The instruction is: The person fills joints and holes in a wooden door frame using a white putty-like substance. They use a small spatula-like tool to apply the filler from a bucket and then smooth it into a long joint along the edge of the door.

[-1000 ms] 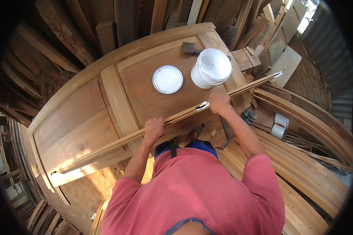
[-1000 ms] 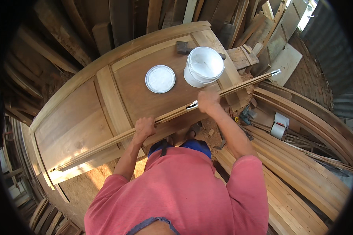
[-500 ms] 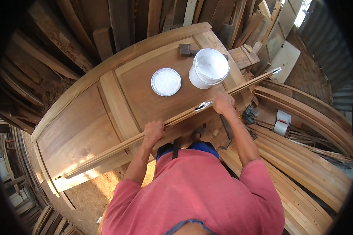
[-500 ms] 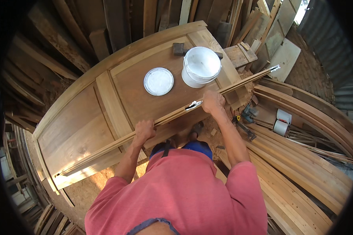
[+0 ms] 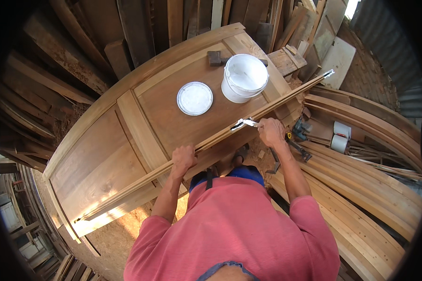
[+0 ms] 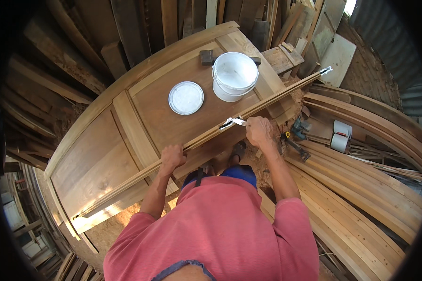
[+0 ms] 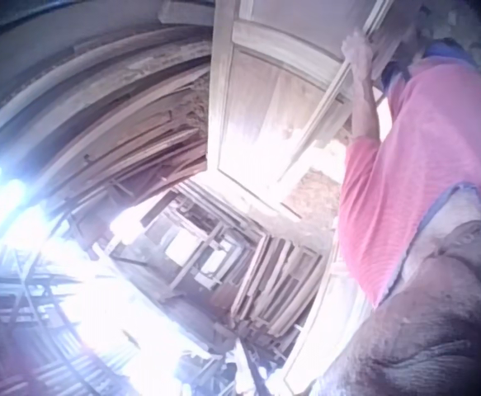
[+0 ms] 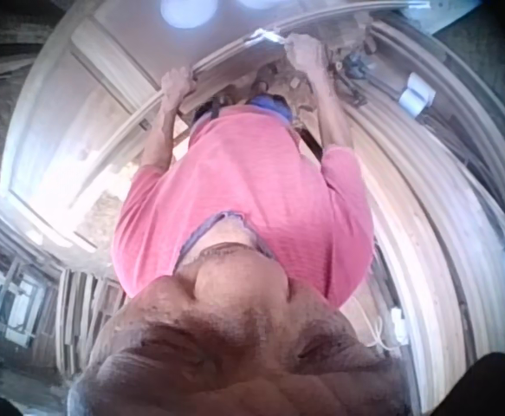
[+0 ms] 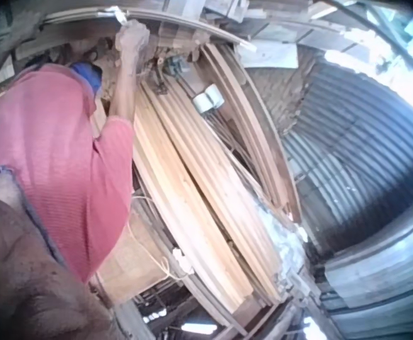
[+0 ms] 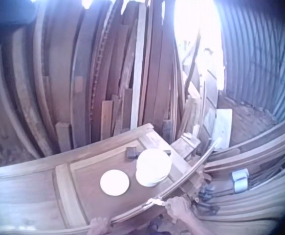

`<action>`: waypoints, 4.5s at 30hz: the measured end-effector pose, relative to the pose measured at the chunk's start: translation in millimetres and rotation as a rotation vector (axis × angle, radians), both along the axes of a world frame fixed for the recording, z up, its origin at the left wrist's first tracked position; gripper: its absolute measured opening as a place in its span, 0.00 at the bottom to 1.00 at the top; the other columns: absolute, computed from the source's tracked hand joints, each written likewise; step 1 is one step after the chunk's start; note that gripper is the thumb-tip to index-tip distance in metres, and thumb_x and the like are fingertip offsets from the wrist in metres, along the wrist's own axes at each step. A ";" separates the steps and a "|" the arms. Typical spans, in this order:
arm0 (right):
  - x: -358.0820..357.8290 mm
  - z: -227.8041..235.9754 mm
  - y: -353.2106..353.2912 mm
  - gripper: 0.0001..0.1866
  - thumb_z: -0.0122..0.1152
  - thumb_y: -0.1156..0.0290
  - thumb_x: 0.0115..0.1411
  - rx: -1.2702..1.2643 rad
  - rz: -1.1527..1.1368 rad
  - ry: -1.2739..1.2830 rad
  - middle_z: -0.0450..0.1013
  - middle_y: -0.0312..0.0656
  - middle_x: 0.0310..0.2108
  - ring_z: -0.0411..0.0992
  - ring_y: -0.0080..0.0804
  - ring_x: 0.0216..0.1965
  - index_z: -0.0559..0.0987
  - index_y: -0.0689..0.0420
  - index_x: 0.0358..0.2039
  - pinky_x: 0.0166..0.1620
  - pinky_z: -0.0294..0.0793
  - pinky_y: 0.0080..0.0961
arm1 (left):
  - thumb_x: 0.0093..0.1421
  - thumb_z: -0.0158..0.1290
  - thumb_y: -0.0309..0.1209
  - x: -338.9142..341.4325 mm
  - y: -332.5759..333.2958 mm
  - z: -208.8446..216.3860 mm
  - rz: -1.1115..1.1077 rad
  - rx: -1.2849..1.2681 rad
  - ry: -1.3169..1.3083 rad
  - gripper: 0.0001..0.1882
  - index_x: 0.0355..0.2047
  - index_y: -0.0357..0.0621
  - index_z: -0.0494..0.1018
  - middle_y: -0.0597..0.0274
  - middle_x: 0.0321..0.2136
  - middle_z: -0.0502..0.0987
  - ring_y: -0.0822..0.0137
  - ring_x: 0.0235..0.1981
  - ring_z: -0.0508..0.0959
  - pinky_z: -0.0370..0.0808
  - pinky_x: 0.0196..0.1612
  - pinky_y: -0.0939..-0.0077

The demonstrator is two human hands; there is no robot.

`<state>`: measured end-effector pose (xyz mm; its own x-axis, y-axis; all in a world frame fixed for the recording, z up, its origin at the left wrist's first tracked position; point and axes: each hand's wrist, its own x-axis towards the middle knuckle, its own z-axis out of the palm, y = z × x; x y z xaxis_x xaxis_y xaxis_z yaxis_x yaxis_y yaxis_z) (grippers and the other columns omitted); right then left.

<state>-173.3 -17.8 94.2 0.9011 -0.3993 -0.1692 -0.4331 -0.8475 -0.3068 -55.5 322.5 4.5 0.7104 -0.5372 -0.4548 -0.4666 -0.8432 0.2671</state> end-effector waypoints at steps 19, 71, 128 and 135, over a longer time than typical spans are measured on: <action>-47.5 -35.3 18.2 0.10 0.58 0.70 0.64 0.694 -0.461 -0.192 0.82 0.42 0.28 0.79 0.28 0.26 0.82 0.60 0.42 0.33 0.78 0.29 | 0.51 0.61 0.34 1.5 -0.9 -0.6 -0.034 0.000 -0.017 0.14 0.38 0.44 0.80 0.40 0.31 0.83 0.40 0.36 0.84 0.81 0.40 0.47; 46.8 38.4 26.3 0.12 0.65 0.63 0.56 0.080 0.171 0.308 0.80 0.55 0.36 0.79 0.57 0.42 0.84 0.55 0.37 0.47 0.77 0.47 | 0.48 0.63 0.31 -0.3 5.4 9.8 0.029 -0.075 0.056 0.13 0.35 0.42 0.80 0.43 0.32 0.84 0.44 0.36 0.85 0.82 0.39 0.51; 197.2 4.7 -86.6 0.10 0.62 0.70 0.59 0.037 0.018 0.075 0.81 0.56 0.40 0.80 0.58 0.46 0.83 0.55 0.42 0.49 0.78 0.49 | 0.50 0.63 0.35 -4.7 -8.7 10.2 0.077 0.058 -0.016 0.16 0.41 0.51 0.80 0.45 0.28 0.83 0.43 0.32 0.84 0.81 0.37 0.49; 218.9 -58.4 -92.1 0.14 0.60 0.71 0.58 0.175 0.018 0.052 0.81 0.57 0.43 0.79 0.60 0.47 0.83 0.56 0.45 0.51 0.77 0.49 | 0.51 0.63 0.36 -5.1 -14.2 10.8 0.105 0.036 -0.041 0.15 0.40 0.50 0.79 0.46 0.29 0.83 0.43 0.33 0.84 0.81 0.38 0.49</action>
